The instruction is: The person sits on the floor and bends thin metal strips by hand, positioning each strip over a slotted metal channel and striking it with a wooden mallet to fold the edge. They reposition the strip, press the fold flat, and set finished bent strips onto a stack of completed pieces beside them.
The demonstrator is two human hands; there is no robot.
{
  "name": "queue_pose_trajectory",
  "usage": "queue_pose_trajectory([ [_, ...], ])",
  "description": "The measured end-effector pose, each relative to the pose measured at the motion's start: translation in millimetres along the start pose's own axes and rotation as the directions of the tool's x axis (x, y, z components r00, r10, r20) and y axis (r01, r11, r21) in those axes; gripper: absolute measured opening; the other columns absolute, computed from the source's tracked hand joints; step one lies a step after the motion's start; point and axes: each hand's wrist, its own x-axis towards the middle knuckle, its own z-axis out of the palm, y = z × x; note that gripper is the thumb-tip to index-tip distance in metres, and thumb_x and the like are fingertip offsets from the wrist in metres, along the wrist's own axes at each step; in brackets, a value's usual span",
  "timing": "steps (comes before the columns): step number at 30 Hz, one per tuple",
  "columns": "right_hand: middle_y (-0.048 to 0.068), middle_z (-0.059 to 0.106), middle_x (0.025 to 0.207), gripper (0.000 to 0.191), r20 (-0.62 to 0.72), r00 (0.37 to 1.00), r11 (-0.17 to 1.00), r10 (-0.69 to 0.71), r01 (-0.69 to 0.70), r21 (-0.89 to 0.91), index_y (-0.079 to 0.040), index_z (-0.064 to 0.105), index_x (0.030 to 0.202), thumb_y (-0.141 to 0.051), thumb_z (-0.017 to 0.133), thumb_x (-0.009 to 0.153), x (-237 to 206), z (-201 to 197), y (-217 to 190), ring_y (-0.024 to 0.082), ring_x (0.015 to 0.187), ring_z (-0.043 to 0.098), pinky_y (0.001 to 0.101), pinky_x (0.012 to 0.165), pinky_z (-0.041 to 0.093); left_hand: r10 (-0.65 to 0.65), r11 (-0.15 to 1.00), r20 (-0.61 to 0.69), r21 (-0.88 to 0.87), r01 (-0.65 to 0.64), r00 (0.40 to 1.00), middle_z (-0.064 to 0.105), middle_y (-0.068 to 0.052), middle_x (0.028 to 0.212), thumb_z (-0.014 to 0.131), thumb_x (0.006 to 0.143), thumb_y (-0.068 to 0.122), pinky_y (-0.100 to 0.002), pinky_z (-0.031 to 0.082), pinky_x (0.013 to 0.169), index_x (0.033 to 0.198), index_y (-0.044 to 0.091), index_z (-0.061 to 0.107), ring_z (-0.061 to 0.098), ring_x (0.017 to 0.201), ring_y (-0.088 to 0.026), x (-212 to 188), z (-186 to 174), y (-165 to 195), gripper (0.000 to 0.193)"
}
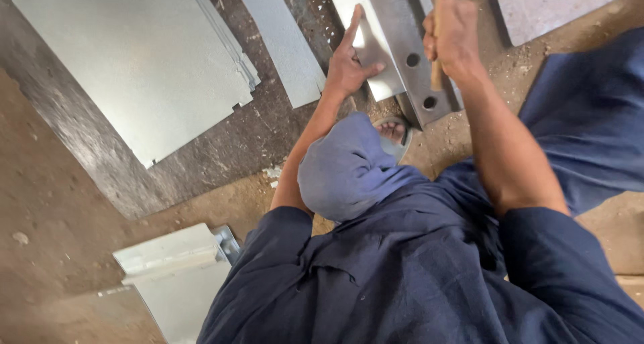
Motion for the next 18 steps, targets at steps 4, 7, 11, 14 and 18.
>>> queue_pose_trajectory([
  [4, 0.002, 0.048, 0.066, 0.039, 0.059, 0.998, 0.998, -0.015, 0.019, -0.067, -0.003, 0.051, 0.079, -0.026, 0.047, 0.11, 9, 8, -6, 0.013, 0.047, 0.045, 0.0325, 0.037, 0.033, -0.329, 0.943, 0.045, -0.047, 0.331, 0.943, 0.027, 0.002, 0.173, 0.101, 0.065, 0.021, -0.03, 0.06, 0.088, 0.164, 0.027, 0.017, 0.067, 0.114, -0.014, 0, 0, 1, 0.13],
  [7, 0.0, 0.051, 0.064, 0.05, 0.011, 0.985, 0.963, 0.173, -0.167, -0.21, -0.005, 0.052, 0.074, -0.036, 0.047, 0.113, 12, 10, -8, 0.01, 0.046, 0.048, 0.0287, 0.038, 0.038, -0.228, 0.968, 0.045, -0.095, 0.231, 0.973, 0.028, 0.002, 0.173, 0.102, 0.065, 0.016, -0.036, 0.053, 0.106, 0.164, 0.032, 0.018, 0.058, 0.131, -0.019, -3, 0, -2, 0.13],
  [11, 0.0, 0.048, 0.061, 0.051, -0.002, 0.999, 0.991, 0.036, -0.036, -0.125, -0.006, 0.047, 0.073, -0.037, 0.042, 0.114, -2, 10, -10, 0.01, 0.045, 0.047, 0.0296, 0.038, 0.039, -0.159, 0.987, -0.002, 0.014, 0.159, 0.987, 0.03, 0.0, 0.17, 0.102, 0.071, 0.011, -0.041, 0.041, 0.122, 0.163, 0.038, 0.016, 0.039, 0.154, -0.026, -3, -2, -6, 0.129],
  [14, -0.002, 0.049, 0.06, 0.044, 0.023, 0.99, 0.921, 0.137, -0.118, -0.37, -0.007, 0.051, 0.075, -0.03, 0.046, 0.112, -19, 10, -9, 0.009, 0.044, 0.048, 0.0279, 0.037, 0.039, -0.175, 0.982, -0.012, 0.066, 0.176, 0.984, 0.037, -0.002, 0.166, 0.102, 0.07, 0.011, -0.041, 0.039, 0.119, 0.161, 0.04, 0.018, 0.042, 0.151, -0.028, -4, -5, -10, 0.127],
  [18, 0.0, 0.053, 0.058, 0.042, -0.074, 0.997, 0.997, 0.013, -0.019, -0.078, -0.007, 0.053, 0.075, -0.025, 0.039, 0.11, -39, 6, 0, 0.012, 0.042, 0.05, 0.03, 0.032, 0.04, -0.158, 0.974, -0.049, 0.155, 0.164, 0.986, 0.046, -0.008, 0.161, 0.105, 0.073, 0.017, -0.044, 0.04, 0.122, 0.161, 0.038, 0.018, 0.044, 0.146, -0.036, -10, -5, -21, 0.126],
])
